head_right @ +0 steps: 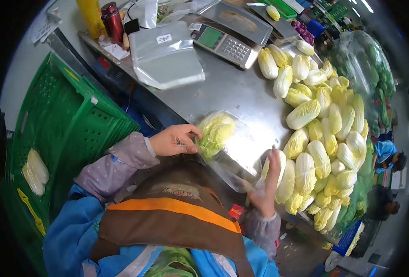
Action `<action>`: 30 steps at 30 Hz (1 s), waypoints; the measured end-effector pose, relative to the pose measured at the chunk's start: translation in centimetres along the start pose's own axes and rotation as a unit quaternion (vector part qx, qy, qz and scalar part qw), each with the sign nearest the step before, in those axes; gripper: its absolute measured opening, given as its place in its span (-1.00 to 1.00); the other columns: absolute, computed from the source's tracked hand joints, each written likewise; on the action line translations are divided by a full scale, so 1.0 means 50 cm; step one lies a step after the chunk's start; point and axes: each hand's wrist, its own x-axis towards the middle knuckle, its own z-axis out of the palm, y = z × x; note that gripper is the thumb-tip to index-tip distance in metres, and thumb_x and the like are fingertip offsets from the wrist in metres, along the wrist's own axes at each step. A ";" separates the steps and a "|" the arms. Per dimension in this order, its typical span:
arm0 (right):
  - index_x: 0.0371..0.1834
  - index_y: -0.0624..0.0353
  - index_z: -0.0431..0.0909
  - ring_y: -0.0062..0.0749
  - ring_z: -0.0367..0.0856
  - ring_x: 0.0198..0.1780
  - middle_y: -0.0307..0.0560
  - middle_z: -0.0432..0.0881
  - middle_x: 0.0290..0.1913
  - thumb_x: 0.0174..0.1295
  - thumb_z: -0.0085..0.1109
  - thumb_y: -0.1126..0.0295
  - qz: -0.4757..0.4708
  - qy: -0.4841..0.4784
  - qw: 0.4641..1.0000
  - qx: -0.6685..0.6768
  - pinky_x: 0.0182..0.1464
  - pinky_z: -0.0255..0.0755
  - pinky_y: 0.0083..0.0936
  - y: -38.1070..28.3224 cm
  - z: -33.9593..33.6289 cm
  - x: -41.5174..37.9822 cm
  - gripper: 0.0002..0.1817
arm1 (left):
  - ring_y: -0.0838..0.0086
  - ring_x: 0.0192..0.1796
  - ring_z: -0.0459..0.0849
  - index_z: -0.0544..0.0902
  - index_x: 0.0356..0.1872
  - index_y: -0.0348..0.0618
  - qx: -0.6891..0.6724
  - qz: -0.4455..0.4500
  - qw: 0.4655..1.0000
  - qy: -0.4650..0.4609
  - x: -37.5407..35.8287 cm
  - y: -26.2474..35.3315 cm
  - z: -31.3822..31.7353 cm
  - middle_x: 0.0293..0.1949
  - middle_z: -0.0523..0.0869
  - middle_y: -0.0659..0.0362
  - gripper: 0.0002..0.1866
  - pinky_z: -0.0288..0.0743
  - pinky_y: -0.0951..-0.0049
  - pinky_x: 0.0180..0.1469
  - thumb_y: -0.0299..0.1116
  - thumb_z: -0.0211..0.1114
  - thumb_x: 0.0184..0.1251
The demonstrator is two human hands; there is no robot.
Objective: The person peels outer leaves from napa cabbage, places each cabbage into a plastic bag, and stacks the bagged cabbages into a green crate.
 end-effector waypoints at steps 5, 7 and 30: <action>-0.48 0.33 0.52 -0.22 0.65 -0.27 0.07 0.63 -0.47 0.24 0.05 0.18 0.321 -0.262 0.888 0.199 -0.15 0.49 -0.35 0.024 0.089 0.141 -0.63 | 0.50 -0.54 0.56 0.57 -0.63 -0.29 -0.217 -0.172 0.940 0.199 0.031 -0.037 0.037 -0.56 0.60 0.14 -0.57 0.43 0.56 -0.39 -0.14 0.20 0.30; -0.57 0.28 0.50 -0.19 0.62 -0.47 0.10 0.57 -0.61 0.30 -0.07 0.08 0.434 -0.300 0.849 0.041 -0.31 0.48 -0.26 0.097 0.171 0.147 -0.52 | 0.52 -0.78 0.44 0.54 -0.63 -0.26 -0.268 -0.327 0.855 0.300 0.053 -0.096 0.068 -0.78 0.50 0.17 -0.52 0.25 0.57 -0.72 -0.03 0.17 0.30; -0.45 0.28 0.51 -0.39 0.49 -0.46 -0.11 0.56 -0.44 0.13 0.03 0.46 0.065 -0.492 0.755 0.428 -0.38 0.34 -0.47 -0.153 0.300 0.342 -0.88 | 0.54 -0.17 0.58 0.45 0.06 -0.25 -0.248 -0.005 0.820 0.516 -0.092 0.257 -0.247 -0.18 0.64 0.15 -0.39 0.46 0.48 -0.07 -0.27 0.47 -0.04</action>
